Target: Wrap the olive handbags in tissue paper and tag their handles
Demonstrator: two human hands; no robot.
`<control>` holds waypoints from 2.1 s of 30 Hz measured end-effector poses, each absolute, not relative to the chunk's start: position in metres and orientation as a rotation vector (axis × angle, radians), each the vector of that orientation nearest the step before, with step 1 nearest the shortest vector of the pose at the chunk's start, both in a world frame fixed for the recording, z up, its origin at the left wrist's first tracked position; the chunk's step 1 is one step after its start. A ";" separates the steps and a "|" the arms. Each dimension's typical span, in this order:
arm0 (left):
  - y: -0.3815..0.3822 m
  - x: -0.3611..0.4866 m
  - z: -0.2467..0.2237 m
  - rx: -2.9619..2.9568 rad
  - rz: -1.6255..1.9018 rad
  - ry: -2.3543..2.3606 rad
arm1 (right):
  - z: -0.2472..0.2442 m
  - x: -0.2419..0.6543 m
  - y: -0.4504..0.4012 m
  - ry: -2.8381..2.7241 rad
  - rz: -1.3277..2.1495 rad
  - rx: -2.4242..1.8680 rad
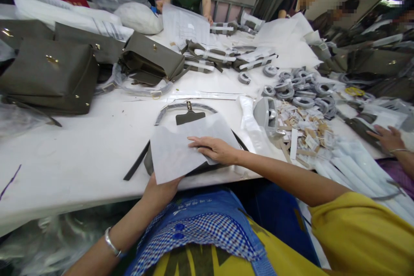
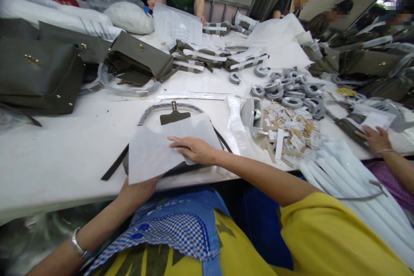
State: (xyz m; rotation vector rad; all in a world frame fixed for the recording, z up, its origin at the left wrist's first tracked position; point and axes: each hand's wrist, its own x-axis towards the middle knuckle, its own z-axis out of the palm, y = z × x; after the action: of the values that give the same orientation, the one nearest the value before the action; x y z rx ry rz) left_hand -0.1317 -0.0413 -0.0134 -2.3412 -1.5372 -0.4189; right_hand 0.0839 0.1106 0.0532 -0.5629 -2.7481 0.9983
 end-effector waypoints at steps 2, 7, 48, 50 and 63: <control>-0.040 -0.131 -0.006 -2.376 -0.369 -1.582 | 0.044 0.083 0.106 -2.772 0.795 -0.580; -0.036 -0.131 0.006 -2.469 -0.240 -1.631 | 0.032 0.088 0.094 -2.915 0.336 -0.688; 0.024 -0.148 0.043 -2.843 -0.160 -1.809 | 0.035 0.101 0.116 -2.577 0.843 -0.641; 0.024 -0.148 0.041 -2.846 -0.144 -1.797 | 0.039 0.101 0.117 -2.652 0.791 -0.627; 0.023 -0.149 0.037 -2.885 -0.198 -1.816 | 0.042 0.099 0.119 -2.819 0.619 -0.595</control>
State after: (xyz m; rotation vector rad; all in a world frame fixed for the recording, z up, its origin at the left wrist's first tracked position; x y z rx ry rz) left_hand -0.1491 0.0228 0.0369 -2.8852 -1.8162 -0.1980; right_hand 0.0994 0.1186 0.0417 -0.5947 -2.8185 0.6194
